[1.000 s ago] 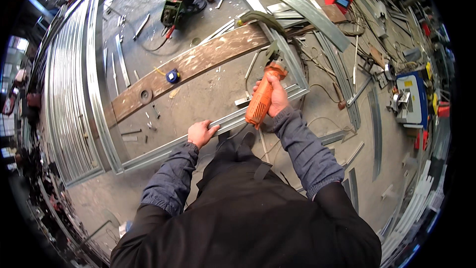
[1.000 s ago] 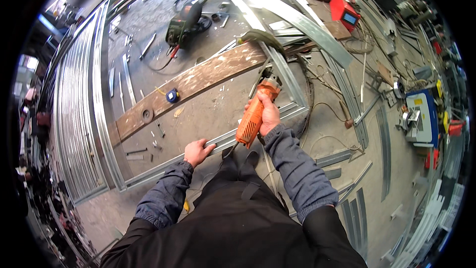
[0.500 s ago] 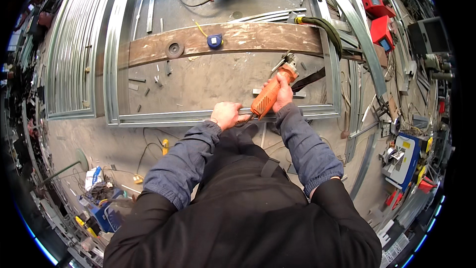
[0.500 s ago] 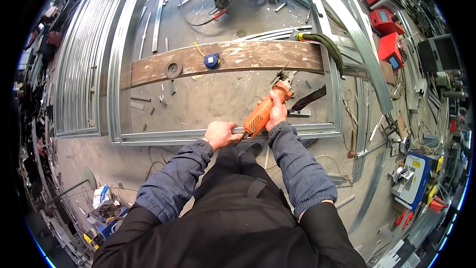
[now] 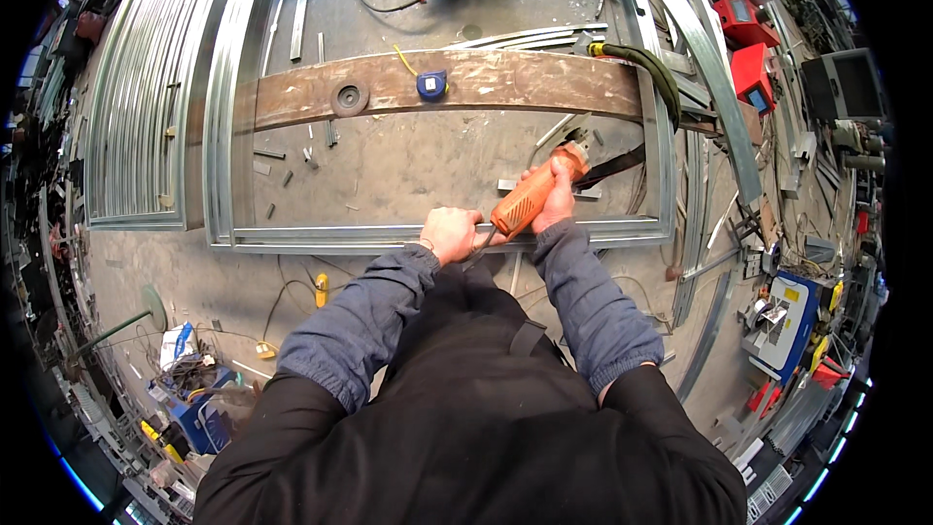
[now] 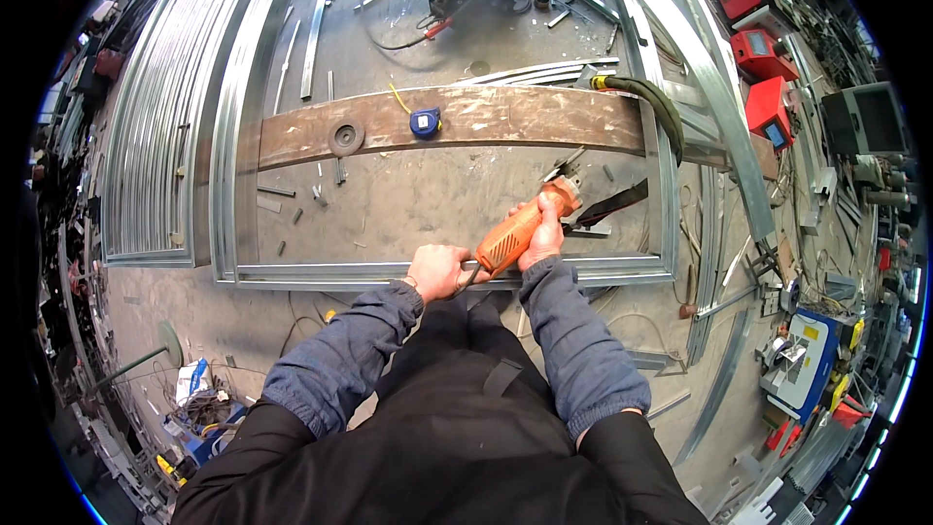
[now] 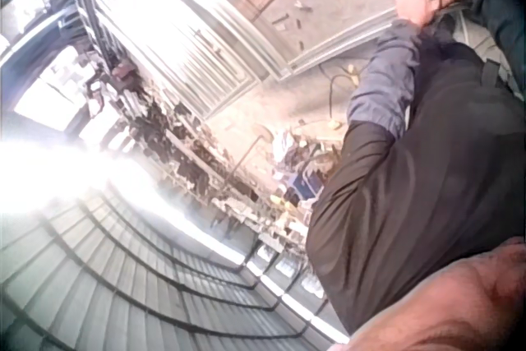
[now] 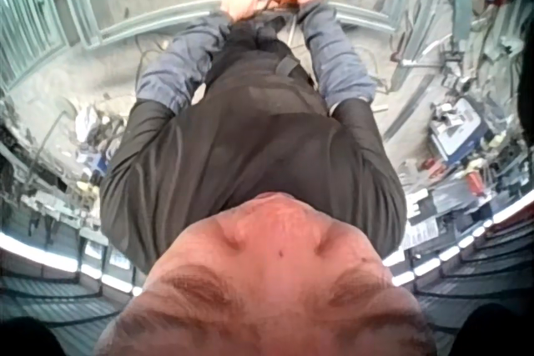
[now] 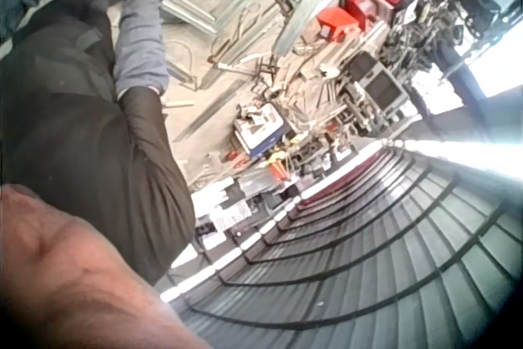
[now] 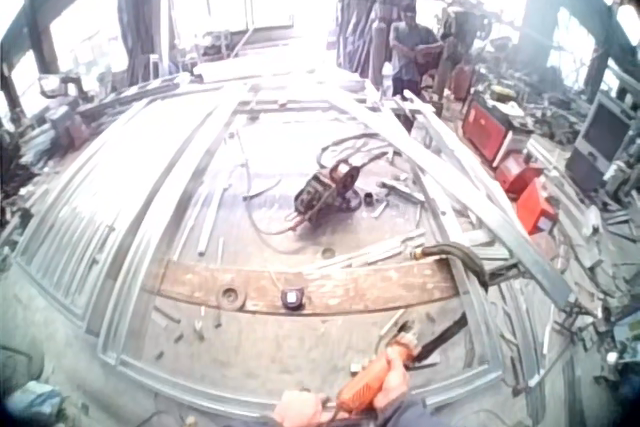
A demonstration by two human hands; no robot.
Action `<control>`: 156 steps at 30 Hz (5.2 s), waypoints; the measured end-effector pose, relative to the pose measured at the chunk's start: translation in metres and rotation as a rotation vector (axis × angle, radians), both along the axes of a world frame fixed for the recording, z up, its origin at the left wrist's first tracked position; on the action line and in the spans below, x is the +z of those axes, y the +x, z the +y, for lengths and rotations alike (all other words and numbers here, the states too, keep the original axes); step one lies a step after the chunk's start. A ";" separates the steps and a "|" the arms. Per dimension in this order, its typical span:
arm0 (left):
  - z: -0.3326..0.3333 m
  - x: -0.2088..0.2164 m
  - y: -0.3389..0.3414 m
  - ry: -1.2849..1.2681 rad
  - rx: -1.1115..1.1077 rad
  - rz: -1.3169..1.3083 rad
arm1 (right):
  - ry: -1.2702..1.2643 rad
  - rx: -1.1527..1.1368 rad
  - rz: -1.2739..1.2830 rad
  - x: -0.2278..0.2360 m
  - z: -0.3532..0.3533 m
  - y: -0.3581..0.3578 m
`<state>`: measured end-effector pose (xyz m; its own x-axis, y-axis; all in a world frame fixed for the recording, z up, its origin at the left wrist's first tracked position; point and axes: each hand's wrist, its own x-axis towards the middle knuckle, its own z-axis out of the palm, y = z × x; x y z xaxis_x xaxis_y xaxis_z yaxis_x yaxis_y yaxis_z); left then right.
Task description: The person uses an angle grinder to smooth the edges of metal frame pieces on a workbench. They repeatedly reposition the frame and grind different sections, then place the finished pieces aside.
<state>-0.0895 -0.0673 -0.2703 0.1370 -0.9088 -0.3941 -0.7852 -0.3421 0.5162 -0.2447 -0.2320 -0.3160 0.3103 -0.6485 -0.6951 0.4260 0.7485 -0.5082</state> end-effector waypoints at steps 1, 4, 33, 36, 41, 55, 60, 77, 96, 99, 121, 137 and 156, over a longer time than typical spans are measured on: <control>0.000 0.002 0.000 -0.002 -0.021 -0.001 | 0.002 0.010 0.005 -0.003 0.002 0.000; 0.002 -0.001 0.008 -0.023 -0.105 0.016 | 0.031 0.065 -0.007 -0.003 0.010 -0.001; 0.006 0.000 0.021 -0.066 -0.211 0.088 | 0.029 0.133 -0.059 0.023 0.025 0.011; 0.007 0.007 0.019 -0.072 -0.240 0.073 | -0.011 0.102 -0.076 0.037 0.023 -0.006; 0.010 -0.004 0.006 -0.076 -0.263 0.041 | -0.024 0.052 -0.102 0.046 0.011 -0.062; 0.035 -0.005 0.007 -0.225 -0.242 -0.027 | -0.121 0.181 -0.369 0.145 0.013 -0.091; 0.040 -0.006 0.006 -0.225 -0.231 -0.058 | -0.027 0.274 -0.425 0.161 0.029 -0.063; 0.042 0.001 0.019 -0.215 -0.239 0.056 | 0.264 0.547 -0.519 0.200 0.087 0.089; 0.028 -0.055 0.031 -0.309 -0.308 0.300 | 0.215 0.901 -0.441 0.214 0.124 0.373; 0.024 -0.061 0.035 -0.318 -0.361 0.266 | 0.213 0.917 -0.297 0.187 0.115 0.388; 0.015 -0.095 0.032 -0.414 -0.344 0.383 | 0.212 1.115 -0.066 -0.027 0.090 0.429; -0.027 -0.122 0.035 -0.096 -0.573 0.483 | 0.197 1.097 -0.245 0.000 0.082 0.411; -0.019 -0.099 0.091 0.375 -0.519 0.678 | 0.187 0.985 -0.271 0.040 0.071 0.333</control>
<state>0.0016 -0.0865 -0.3689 -0.6172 -0.5892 -0.5215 -0.4580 -0.2699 0.8470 0.0883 -0.1612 -0.2764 0.8054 0.0879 -0.5861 -0.3343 0.8840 -0.3268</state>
